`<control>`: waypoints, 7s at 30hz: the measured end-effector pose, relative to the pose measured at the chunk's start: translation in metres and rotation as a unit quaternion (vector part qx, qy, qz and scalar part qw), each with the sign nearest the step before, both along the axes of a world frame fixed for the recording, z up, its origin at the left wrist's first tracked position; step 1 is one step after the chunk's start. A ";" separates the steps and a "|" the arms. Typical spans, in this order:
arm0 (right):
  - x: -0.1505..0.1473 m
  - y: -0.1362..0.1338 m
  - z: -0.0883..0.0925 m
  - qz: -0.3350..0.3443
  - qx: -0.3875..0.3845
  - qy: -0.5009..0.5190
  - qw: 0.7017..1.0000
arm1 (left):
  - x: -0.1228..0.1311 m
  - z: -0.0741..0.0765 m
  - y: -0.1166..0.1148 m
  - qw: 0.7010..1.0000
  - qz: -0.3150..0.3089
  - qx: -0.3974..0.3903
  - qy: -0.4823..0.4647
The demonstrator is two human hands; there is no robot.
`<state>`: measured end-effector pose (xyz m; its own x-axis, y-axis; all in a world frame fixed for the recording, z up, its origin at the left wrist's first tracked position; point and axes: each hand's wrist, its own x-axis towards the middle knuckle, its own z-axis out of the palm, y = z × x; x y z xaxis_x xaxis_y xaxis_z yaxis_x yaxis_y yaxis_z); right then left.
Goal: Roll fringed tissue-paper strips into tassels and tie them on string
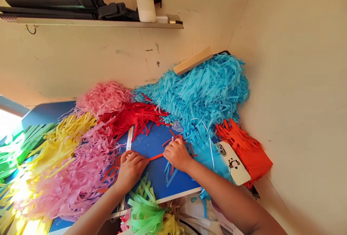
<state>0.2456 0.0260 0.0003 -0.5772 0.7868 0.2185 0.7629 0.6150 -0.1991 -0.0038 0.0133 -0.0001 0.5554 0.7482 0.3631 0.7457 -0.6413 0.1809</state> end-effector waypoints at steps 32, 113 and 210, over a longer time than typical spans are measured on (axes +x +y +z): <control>-0.012 0.029 0.027 -0.130 -0.222 -0.044 0.965 | 0.006 0.016 0.012 0.985 0.083 -0.153 -0.008; 0.023 0.085 0.049 -0.101 -0.087 -0.164 0.977 | 0.051 0.077 -0.050 0.700 0.152 -0.426 -0.553; -0.020 -0.101 0.048 -0.152 -0.221 0.547 0.793 | 0.056 0.088 -0.058 0.917 0.005 -0.217 -0.333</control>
